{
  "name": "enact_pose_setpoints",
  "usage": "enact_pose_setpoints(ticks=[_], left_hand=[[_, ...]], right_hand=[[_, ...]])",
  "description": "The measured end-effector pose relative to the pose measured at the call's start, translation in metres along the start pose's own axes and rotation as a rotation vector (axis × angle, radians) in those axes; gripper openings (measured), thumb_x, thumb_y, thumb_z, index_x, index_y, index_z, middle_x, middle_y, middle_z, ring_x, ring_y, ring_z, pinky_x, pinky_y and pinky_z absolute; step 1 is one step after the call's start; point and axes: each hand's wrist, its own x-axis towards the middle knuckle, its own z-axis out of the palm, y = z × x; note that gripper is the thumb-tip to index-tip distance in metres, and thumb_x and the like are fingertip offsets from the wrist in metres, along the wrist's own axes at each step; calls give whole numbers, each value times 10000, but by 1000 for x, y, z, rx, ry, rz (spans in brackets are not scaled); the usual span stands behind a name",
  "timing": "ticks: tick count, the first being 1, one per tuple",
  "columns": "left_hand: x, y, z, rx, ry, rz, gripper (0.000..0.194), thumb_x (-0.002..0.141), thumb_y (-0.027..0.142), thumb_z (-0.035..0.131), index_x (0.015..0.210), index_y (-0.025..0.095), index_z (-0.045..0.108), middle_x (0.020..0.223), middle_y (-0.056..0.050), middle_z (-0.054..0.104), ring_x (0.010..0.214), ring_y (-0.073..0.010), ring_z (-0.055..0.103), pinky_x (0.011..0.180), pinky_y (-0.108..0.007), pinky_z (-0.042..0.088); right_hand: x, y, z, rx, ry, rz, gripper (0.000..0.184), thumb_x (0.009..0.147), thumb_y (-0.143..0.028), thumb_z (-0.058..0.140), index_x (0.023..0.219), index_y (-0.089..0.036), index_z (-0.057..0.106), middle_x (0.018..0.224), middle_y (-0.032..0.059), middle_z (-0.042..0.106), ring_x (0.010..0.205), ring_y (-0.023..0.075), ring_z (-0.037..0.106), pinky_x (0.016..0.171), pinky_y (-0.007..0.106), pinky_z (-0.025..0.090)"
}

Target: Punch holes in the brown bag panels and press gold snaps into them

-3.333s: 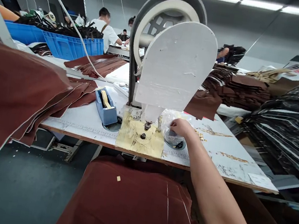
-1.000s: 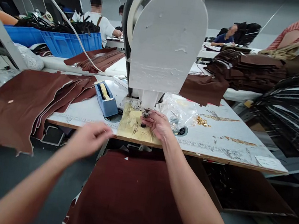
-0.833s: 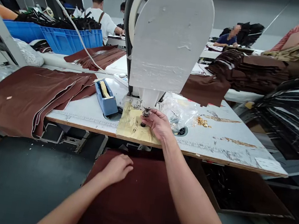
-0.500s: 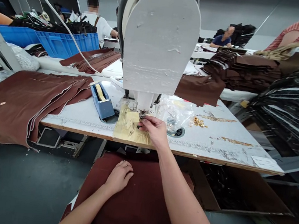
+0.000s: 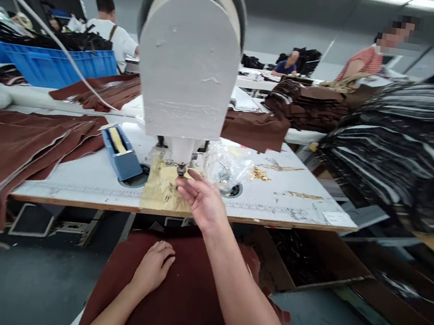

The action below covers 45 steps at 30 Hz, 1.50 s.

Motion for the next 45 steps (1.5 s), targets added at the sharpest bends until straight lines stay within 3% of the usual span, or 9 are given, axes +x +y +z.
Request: enact_pose_setpoints(ticks=[3,7,10,14,20,23,27,33,45], left_hand=[[1,-6,1,55,-30,-4,247,976,285,444,1052,223,670,1139,-80,632,1081,-252,574,1048,-430,396],[7,0,-6,152,-136,-55,218,954,302,456,1015,225,651,1071,-78,648,1047,-265,580,954,-401,422],[16,12,-18,185,-318,-108,130,891,328,543,926,224,615,911,-52,667,959,-258,602,913,-381,422],[26,19,-29,152,-502,-96,130,783,317,648,833,215,586,938,-58,659,951,-259,597,890,-367,418],[27,12,-33,56,-566,-88,122,811,341,604,816,220,619,871,-20,674,858,-214,611,732,-281,414],[26,13,-37,19,-599,-85,158,835,347,572,827,221,667,824,-15,696,784,-199,615,647,-262,364],[25,16,-41,-8,-607,-75,189,846,336,553,812,207,686,826,-34,706,782,-203,614,654,-266,350],[21,17,-44,-73,-617,-90,234,862,344,529,833,179,693,802,-37,699,735,-185,596,647,-254,365],[16,14,-44,-158,-576,-77,285,876,383,539,912,164,718,885,-46,730,788,-194,617,710,-254,417]], right_hand=[[0,-28,-43,-656,28,-190,253,811,-341,711,1022,-206,741,1005,68,764,917,246,730,824,373,591],[16,-88,-135,-1480,689,-370,270,917,-343,561,1079,-234,748,1036,82,753,994,281,682,936,427,488],[32,-115,-187,-1565,784,-280,263,836,-288,648,1060,-189,741,1025,117,745,1010,320,658,907,437,469],[43,-118,-211,-1515,745,-235,132,735,-285,733,844,-210,741,901,85,743,920,287,653,845,393,463],[25,-95,-193,-1259,722,-386,279,825,-346,614,1014,-162,707,911,92,720,876,234,650,794,364,514],[-9,-66,-160,-806,502,-378,432,791,-401,691,1158,-174,688,882,42,712,790,181,657,702,323,570],[-61,-26,-110,-257,234,-175,408,644,-335,877,1011,-192,770,817,20,718,738,147,664,695,286,602],[-93,-10,-74,-178,179,-39,397,609,-294,914,975,-197,795,818,31,747,708,139,689,668,247,611],[-103,8,-74,-217,113,-19,355,668,-311,886,994,-205,789,826,26,738,689,134,664,668,271,605]])
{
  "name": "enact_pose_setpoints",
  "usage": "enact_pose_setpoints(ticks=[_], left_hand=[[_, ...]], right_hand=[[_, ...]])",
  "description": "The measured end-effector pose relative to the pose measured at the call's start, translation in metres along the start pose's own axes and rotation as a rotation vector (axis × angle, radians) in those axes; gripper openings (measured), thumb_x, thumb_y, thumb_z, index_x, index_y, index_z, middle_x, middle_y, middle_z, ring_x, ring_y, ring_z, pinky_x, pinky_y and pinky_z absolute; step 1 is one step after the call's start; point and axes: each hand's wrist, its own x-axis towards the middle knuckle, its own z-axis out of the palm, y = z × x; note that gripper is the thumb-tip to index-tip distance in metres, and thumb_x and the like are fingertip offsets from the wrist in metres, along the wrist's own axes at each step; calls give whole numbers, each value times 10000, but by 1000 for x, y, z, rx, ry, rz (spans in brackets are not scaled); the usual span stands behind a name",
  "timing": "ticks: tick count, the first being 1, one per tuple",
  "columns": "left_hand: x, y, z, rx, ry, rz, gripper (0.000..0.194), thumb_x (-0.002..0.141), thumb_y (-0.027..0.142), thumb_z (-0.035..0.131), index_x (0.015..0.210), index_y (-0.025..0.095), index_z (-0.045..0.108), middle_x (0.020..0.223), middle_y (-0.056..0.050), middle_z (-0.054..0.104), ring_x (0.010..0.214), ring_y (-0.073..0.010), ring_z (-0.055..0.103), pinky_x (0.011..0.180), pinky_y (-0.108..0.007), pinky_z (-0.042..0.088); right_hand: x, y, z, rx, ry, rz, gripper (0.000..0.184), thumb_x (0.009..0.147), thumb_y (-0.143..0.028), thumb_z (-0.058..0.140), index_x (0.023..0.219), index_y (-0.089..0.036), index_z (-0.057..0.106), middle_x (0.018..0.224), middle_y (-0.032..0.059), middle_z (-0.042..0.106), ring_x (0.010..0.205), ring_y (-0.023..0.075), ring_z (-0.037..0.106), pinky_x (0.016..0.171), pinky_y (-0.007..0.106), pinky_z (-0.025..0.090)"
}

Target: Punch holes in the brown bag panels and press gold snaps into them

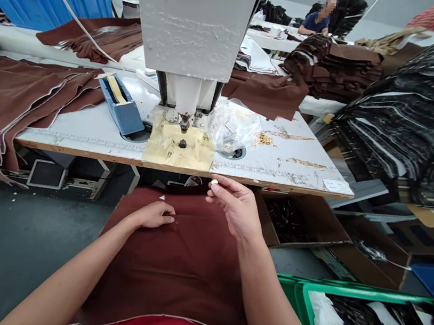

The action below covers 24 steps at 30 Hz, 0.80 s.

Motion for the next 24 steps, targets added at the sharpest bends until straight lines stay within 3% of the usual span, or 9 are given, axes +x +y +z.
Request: enact_pose_setpoints(ticks=[6,12,16,20,24], left_hand=[[3,-4,4,-10,25,1,271,875,375,557,925,173,731,897,-47,737,799,-193,624,722,-256,416],[5,-7,6,-4,44,-8,265,873,378,564,920,180,734,879,-43,733,777,-187,620,697,-256,410],[7,-12,9,4,64,-12,249,867,372,582,927,186,736,884,-44,730,793,-189,620,706,-257,416],[8,-11,10,20,104,-17,240,885,352,562,966,192,723,904,-43,725,804,-188,624,727,-267,429],[9,-7,9,69,177,-13,262,895,346,553,1045,191,703,1065,-85,698,983,-235,601,865,-314,421]], right_hand=[[-1,8,-4,-101,-21,-32,312,722,-341,850,1006,-226,792,788,-9,693,660,114,626,688,282,602],[-3,14,-5,-324,-68,-122,277,824,-403,760,1033,-223,779,860,38,728,736,171,678,761,342,592],[-5,17,-2,-370,-12,-201,286,815,-366,773,1068,-238,729,810,11,699,709,164,669,719,313,578],[-6,20,-3,-443,-52,-217,197,850,-374,732,987,-233,744,820,27,693,722,176,662,699,306,563],[-7,20,-6,-586,-146,-272,265,933,-356,625,1158,-270,736,954,44,657,771,171,654,727,312,545]])
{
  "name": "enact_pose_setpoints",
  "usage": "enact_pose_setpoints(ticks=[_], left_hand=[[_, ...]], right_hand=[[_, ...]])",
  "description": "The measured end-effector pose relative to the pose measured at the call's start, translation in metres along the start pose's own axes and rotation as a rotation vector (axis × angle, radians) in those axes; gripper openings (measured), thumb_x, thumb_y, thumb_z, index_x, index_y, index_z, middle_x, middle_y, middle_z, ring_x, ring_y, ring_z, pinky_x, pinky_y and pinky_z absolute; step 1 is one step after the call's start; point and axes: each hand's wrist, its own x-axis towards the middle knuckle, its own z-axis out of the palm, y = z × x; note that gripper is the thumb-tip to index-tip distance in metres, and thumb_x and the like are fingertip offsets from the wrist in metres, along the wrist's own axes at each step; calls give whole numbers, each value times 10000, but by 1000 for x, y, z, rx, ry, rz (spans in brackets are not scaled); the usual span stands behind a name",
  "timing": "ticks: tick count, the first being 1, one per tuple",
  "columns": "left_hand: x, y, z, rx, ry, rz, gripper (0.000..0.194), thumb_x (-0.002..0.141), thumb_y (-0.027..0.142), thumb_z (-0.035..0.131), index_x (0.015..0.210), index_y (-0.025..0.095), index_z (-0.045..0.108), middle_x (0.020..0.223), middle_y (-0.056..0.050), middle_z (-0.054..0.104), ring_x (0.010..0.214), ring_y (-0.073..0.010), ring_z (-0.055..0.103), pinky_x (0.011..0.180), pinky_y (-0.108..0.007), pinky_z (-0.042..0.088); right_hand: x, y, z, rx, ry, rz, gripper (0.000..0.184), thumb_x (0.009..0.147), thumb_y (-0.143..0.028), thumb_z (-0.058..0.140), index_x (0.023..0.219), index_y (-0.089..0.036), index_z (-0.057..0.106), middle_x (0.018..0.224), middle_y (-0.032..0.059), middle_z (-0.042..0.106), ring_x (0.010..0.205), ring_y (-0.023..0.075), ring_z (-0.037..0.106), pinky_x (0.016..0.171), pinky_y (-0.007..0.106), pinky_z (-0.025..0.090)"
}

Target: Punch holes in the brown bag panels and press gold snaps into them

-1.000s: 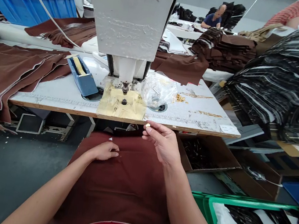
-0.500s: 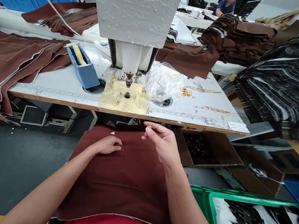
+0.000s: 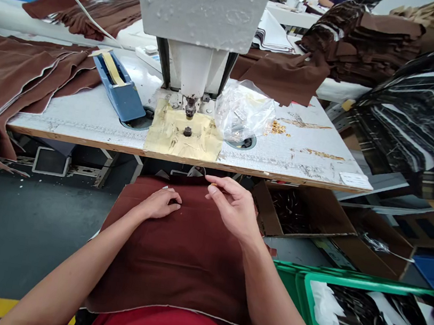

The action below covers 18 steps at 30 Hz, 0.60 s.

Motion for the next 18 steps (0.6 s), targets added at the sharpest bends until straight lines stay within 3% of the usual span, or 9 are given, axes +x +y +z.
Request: enact_pose_setpoints(ticks=[5,11,18], left_hand=[[4,4,-2,-11,-108,16,216,840,349,632,984,211,714,929,-56,717,841,-217,614,748,-286,409],[7,5,-4,-126,-214,9,219,837,338,610,929,173,722,869,-49,723,774,-195,600,687,-261,385],[1,11,-12,-358,-267,-29,413,851,519,557,859,129,690,830,-47,685,735,-171,555,674,-251,396]], right_hand=[[-2,-1,0,-70,-102,-10,356,952,-323,591,1303,-288,643,944,32,616,853,173,608,773,302,521],[-2,6,4,127,-63,118,201,867,-337,714,1038,-232,710,900,23,658,796,156,604,717,267,512],[0,7,4,35,-67,52,226,887,-331,703,1092,-253,754,935,39,666,835,170,618,706,277,510]])
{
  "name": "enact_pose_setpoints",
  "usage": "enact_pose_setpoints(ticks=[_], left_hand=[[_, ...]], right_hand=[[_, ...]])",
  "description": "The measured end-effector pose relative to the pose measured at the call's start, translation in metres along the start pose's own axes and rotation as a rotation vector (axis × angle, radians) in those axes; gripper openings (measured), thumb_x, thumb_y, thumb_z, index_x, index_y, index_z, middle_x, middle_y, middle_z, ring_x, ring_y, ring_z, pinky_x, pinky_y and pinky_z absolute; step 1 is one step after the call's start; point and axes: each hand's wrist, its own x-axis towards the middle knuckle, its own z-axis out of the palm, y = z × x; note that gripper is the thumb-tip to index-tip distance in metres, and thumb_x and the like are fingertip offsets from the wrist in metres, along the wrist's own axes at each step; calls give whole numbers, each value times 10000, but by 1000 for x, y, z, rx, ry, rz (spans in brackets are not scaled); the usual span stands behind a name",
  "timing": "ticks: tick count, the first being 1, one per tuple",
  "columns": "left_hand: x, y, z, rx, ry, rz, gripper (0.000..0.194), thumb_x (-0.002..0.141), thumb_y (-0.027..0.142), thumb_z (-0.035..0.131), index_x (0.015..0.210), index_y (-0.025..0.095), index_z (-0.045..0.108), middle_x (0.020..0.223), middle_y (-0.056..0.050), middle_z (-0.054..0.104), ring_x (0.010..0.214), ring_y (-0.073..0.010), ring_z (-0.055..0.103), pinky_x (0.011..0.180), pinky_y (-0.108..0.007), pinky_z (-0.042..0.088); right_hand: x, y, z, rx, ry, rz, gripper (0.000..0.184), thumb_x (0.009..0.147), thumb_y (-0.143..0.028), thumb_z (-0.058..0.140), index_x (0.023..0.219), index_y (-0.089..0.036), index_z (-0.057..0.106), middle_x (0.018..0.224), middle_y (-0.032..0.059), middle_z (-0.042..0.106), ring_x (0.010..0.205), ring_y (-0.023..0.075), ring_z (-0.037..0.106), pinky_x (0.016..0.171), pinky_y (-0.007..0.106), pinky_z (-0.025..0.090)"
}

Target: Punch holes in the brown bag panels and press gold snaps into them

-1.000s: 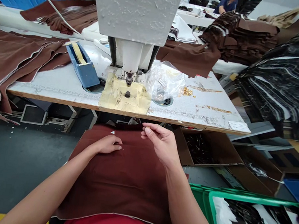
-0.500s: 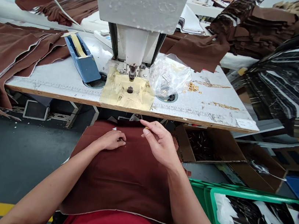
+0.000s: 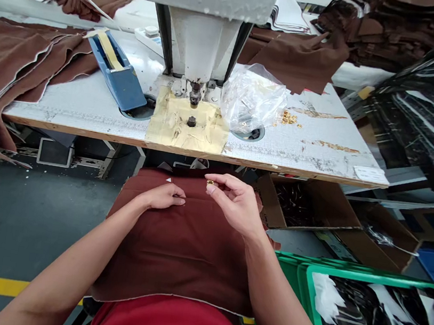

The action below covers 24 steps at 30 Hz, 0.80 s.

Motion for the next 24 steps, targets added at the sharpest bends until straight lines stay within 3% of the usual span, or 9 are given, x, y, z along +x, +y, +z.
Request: enact_pose_setpoints(ticks=[7,15,19,24], left_hand=[[-21,31,-14,-179,-28,22,363,838,491,611,820,133,673,779,-24,635,714,-148,500,692,-256,378],[-50,67,-22,65,-24,139,307,884,388,554,823,131,711,685,16,553,653,-115,428,625,-233,322],[-56,74,-19,152,11,150,304,895,368,531,787,143,705,663,25,535,648,-111,416,610,-229,300],[-56,77,-16,185,20,136,302,893,358,532,793,144,719,674,24,572,659,-113,447,626,-230,310]], right_hand=[[-13,4,5,-160,-45,-89,195,930,-275,658,1096,-283,758,990,27,712,883,173,657,758,294,511],[-40,21,33,-264,-87,-115,39,881,-205,712,904,-232,729,881,-3,750,794,159,685,716,270,526],[-44,24,37,-270,-115,-217,61,896,-179,697,902,-227,734,909,20,725,855,168,665,813,305,524],[-47,26,38,-264,-104,-196,65,884,-174,711,903,-227,743,892,22,704,833,163,650,789,308,524]])
